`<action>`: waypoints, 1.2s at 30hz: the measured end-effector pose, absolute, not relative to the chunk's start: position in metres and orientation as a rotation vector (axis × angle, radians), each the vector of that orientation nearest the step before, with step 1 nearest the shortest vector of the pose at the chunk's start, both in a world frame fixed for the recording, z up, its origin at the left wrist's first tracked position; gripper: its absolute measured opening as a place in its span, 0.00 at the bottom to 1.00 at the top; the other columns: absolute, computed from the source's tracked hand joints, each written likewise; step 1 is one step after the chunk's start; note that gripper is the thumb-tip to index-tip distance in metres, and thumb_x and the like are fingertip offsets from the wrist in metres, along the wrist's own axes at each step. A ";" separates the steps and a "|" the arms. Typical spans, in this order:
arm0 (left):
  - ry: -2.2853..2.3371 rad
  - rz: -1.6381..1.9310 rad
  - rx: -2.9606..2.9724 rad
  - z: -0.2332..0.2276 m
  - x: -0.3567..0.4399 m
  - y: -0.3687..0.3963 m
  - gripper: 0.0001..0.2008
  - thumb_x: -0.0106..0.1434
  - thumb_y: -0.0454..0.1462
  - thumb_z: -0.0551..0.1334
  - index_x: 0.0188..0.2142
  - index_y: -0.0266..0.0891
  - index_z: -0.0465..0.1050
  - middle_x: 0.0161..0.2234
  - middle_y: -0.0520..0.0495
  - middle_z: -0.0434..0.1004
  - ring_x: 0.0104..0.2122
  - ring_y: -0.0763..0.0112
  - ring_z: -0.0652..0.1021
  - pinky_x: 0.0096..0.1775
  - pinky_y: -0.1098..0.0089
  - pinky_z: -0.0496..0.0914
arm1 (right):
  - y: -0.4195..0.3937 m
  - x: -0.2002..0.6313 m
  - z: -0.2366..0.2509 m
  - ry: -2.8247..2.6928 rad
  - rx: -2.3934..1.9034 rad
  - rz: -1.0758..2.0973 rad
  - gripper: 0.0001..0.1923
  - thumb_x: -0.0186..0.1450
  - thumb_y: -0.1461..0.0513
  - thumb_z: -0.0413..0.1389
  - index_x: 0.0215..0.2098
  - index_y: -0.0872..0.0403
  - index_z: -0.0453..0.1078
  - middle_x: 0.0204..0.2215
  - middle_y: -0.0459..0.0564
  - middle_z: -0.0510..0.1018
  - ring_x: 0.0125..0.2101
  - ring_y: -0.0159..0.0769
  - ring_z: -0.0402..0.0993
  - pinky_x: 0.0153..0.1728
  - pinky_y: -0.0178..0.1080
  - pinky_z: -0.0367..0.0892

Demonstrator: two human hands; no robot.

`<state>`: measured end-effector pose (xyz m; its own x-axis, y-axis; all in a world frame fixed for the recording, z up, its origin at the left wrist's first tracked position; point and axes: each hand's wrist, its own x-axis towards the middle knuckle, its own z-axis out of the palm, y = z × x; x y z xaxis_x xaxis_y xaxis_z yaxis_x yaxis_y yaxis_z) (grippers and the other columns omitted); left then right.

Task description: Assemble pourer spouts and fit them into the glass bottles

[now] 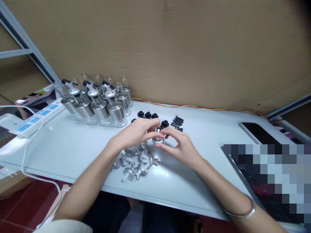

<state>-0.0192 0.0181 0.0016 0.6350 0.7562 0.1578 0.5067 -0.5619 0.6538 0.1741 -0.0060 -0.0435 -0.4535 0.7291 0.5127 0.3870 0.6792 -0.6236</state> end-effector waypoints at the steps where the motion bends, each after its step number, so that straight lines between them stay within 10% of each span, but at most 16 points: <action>1: 0.986 0.575 2.293 0.001 -0.019 0.018 0.12 0.64 0.42 0.59 0.28 0.39 0.63 0.24 0.56 0.68 0.25 0.75 0.68 0.28 0.75 0.59 | -0.006 0.174 -0.043 -2.094 -0.858 0.542 0.10 0.66 0.55 0.59 0.38 0.53 0.70 0.33 0.49 0.78 0.32 0.36 0.74 0.35 0.37 0.69; 16: 0.962 0.710 1.980 0.006 -0.027 0.021 0.12 0.64 0.41 0.59 0.45 0.38 0.72 0.39 0.48 0.78 0.34 0.73 0.76 0.39 0.71 0.69 | -0.007 0.180 -0.041 -1.818 -0.775 1.090 0.11 0.68 0.57 0.55 0.45 0.52 0.71 0.41 0.52 0.78 0.40 0.39 0.75 0.43 0.42 0.69; 36: 0.969 0.666 1.948 0.011 -0.025 0.017 0.09 0.63 0.41 0.60 0.37 0.38 0.73 0.33 0.49 0.79 0.34 0.71 0.77 0.38 0.70 0.69 | -0.007 0.181 -0.035 -1.779 -0.799 1.318 0.16 0.66 0.50 0.55 0.44 0.51 0.75 0.37 0.50 0.79 0.34 0.36 0.73 0.38 0.39 0.68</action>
